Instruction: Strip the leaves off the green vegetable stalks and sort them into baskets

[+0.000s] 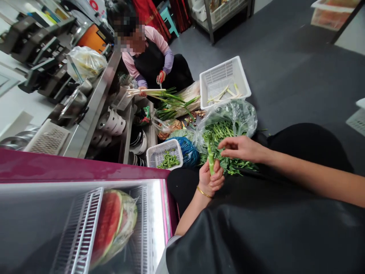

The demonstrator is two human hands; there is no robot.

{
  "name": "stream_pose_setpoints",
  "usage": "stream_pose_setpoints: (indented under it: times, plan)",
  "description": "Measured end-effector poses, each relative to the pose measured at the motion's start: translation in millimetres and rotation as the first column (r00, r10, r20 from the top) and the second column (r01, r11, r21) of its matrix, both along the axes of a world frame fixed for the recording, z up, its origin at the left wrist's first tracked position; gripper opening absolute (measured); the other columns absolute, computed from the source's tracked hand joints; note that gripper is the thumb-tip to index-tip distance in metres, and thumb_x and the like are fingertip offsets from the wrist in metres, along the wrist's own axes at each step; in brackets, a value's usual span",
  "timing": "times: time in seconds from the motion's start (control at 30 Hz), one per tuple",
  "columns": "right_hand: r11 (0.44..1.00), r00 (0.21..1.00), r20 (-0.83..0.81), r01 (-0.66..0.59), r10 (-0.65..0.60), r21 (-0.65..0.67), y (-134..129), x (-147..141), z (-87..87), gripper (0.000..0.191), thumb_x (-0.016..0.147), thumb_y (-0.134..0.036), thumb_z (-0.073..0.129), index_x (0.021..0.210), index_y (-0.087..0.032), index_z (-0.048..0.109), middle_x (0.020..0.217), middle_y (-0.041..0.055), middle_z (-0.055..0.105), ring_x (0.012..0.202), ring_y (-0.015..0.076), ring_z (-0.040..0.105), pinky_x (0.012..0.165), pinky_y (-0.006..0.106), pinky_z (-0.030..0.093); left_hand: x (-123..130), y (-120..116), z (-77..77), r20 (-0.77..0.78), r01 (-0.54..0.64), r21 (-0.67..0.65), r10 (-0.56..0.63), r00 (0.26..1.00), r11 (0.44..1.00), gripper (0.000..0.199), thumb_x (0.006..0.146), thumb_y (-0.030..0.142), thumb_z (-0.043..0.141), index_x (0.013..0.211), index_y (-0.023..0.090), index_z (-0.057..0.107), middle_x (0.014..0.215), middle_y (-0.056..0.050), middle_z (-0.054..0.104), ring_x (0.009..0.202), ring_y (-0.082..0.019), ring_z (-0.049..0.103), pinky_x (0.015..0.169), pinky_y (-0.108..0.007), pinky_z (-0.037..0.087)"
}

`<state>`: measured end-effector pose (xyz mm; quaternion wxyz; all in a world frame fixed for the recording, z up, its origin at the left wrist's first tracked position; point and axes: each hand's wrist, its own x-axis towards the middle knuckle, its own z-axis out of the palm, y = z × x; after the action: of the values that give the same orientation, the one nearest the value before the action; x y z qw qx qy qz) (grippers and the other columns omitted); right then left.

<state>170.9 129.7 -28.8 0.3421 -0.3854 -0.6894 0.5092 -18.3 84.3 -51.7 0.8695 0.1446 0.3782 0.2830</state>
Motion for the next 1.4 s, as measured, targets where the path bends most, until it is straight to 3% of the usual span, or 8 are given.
stream_pose_setpoints:
  times: [0.1,0.2,0.3,0.43,0.73,1.07,1.27,1.4]
  plan:
    - [0.996,0.997,-0.024,0.067,-0.069,-0.061,23,-8,6.4,0.036,0.084,-0.051,0.053,0.073,-0.017,0.057,0.059,-0.0004,0.056,0.054,0.0119,0.05,0.053,0.024,0.037,7,2,-0.1,0.033,0.042,-0.002,-0.042,0.999,0.999,0.046,0.088,0.06,0.036,0.063,0.021,0.034,0.041,0.008,0.022,0.025,-0.003,0.009,0.025,-0.016,0.004]
    - [0.916,0.952,0.14,0.214,-0.274,0.34,16,-20,2.9,0.042,0.091,-0.043,0.044,0.058,-0.018,0.049,0.056,0.0022,0.051,0.054,0.0114,0.044,0.055,0.026,0.033,14,6,-0.1,0.008,-0.057,0.026,0.056,0.998,0.998,0.043,0.087,0.059,0.04,0.068,0.021,0.04,0.045,0.008,0.028,0.029,-0.004,0.015,0.027,-0.016,0.011]
    - [0.785,0.949,0.261,-0.026,-0.175,0.619,-11,-17,-11.4,0.04,0.093,-0.037,0.038,0.064,-0.018,0.057,0.061,0.0041,0.055,0.056,0.0124,0.047,0.055,0.026,0.031,16,10,-3.0,-0.056,-0.232,0.086,0.237,0.97,0.969,0.043,0.083,0.061,0.048,0.073,0.019,0.045,0.048,0.007,0.035,0.031,-0.005,0.025,0.029,-0.017,0.018]
    - [0.889,0.846,0.527,-0.301,0.082,0.345,-16,5,-21.6,0.037,0.081,-0.054,0.056,0.076,-0.018,0.065,0.065,0.0033,0.061,0.054,0.0135,0.052,0.051,0.025,0.031,18,8,-7.2,-0.169,-0.287,0.285,0.343,0.924,0.914,0.044,0.081,0.062,0.049,0.078,0.018,0.05,0.049,0.004,0.045,0.033,-0.007,0.037,0.032,-0.019,0.025]
    - [0.96,0.949,0.163,0.278,-0.271,-0.021,30,-25,0.9,0.048,0.075,-0.061,0.058,0.057,-0.016,0.056,0.053,0.0019,0.057,0.051,0.0124,0.05,0.052,0.026,0.038,22,-1,-12.5,-0.428,-0.058,0.676,0.456,0.78,0.734,0.036,0.082,0.05,0.06,0.074,0.02,0.042,0.054,0.008,0.044,0.04,-0.006,0.043,0.042,-0.019,0.034]
    - [0.853,0.869,-0.48,-0.158,-0.118,-0.497,3,-11,-31.0,0.052,0.067,-0.054,0.071,0.1,-0.014,0.062,0.065,-0.0003,0.061,0.05,0.0097,0.053,0.048,0.023,0.04,16,-4,-12.6,0.091,0.016,0.239,-0.039,0.995,0.971,0.044,0.082,0.063,0.046,0.079,0.019,0.048,0.048,0.006,0.041,0.028,-0.007,0.029,0.029,-0.019,0.02]
    - [0.93,0.933,-0.266,0.145,-0.242,-0.336,17,-14,-13.3,0.043,0.073,-0.059,0.063,0.065,-0.018,0.052,0.054,-0.002,0.053,0.042,0.008,0.045,0.042,0.022,0.034,14,-4,-7.6,0.136,0.087,0.105,-0.101,0.986,0.991,0.042,0.086,0.059,0.041,0.074,0.02,0.047,0.047,0.006,0.034,0.028,-0.005,0.021,0.028,-0.016,0.015]
    - [0.943,0.943,0.102,0.301,-0.316,0.139,-5,-22,-10.6,0.043,0.082,-0.055,0.053,0.058,-0.02,0.049,0.053,0.0006,0.053,0.05,0.0117,0.049,0.052,0.025,0.038,23,2,-11.3,-0.035,-0.161,0.118,0.166,0.985,0.98,0.045,0.083,0.062,0.046,0.074,0.018,0.048,0.049,0.006,0.037,0.032,-0.005,0.027,0.029,-0.017,0.02]
